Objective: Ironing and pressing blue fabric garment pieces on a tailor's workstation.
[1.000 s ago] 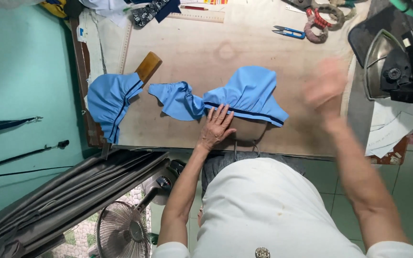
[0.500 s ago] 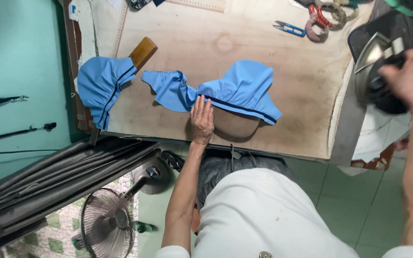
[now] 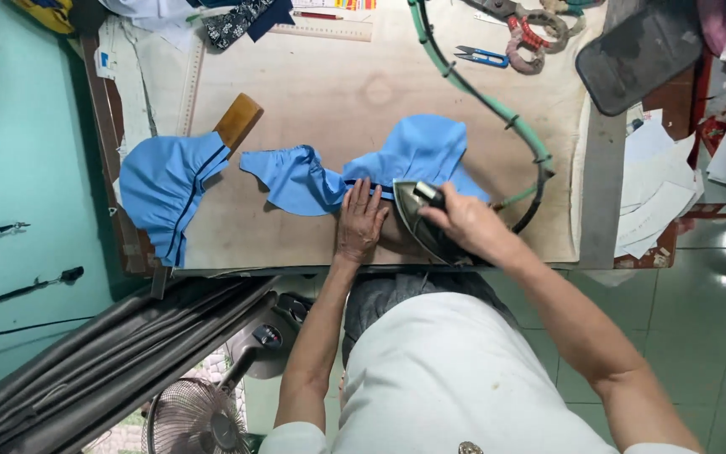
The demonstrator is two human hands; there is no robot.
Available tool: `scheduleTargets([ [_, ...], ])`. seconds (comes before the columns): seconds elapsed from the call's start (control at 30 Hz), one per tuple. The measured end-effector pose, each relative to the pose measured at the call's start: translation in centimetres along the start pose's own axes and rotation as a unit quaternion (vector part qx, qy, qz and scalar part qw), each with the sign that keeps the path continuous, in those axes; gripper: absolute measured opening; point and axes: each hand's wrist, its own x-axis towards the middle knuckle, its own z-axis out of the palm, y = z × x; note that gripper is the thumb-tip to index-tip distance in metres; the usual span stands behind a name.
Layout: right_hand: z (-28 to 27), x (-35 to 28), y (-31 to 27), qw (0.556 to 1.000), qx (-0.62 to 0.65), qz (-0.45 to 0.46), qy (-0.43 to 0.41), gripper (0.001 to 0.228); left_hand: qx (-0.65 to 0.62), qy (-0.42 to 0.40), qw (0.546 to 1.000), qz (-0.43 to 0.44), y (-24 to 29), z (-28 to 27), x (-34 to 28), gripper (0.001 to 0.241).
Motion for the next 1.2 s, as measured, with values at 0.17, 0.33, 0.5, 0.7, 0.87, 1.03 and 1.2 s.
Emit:
scheduleTargets([
  [0.17, 2.8, -0.9, -2.0, 0.988, -0.140, 0.036, -0.050, 0.040, -0.058, -0.014, 0.997, -0.043, -2.0, -0.5, -0.6, 0.049],
  [0.33, 6.3, 2.4, -3.9, 0.983, -0.174, 0.020, -0.061, 0.041, -0.219, -0.023, 0.962, -0.163, -2.4, -0.5, -1.1, 0.044],
  [0.5, 6.7, 2.5, -4.7, 0.984, -0.169, 0.016, -0.051, 0.042, -0.284, -0.023, 0.922, -0.263, -3.8, -1.2, -0.4, 0.039],
  [0.7, 4.0, -1.8, -2.5, 0.983, -0.165, 0.040, -0.067, 0.038, -0.304, -0.009, 0.891, -0.337, -3.6, -1.2, 0.4, 0.034],
  [0.87, -2.1, -5.4, -2.6, 0.986, -0.022, 0.096, -0.137, 0.041, -0.242, -0.015, 0.902, -0.356, -4.0, 0.1, 0.3, 0.025],
  [1.03, -7.3, -9.5, -1.8, 0.975, 0.026, 0.192, -0.109, 0.041, -0.135, -0.022, 0.965, -0.224, -7.6, -0.8, 1.8, 0.011],
  [1.2, -11.4, -11.4, -4.6, 0.968, 0.069, 0.237, -0.033, 0.044, 0.087, 0.009, 0.996, -0.018, -3.0, -2.6, 5.1, 0.030],
])
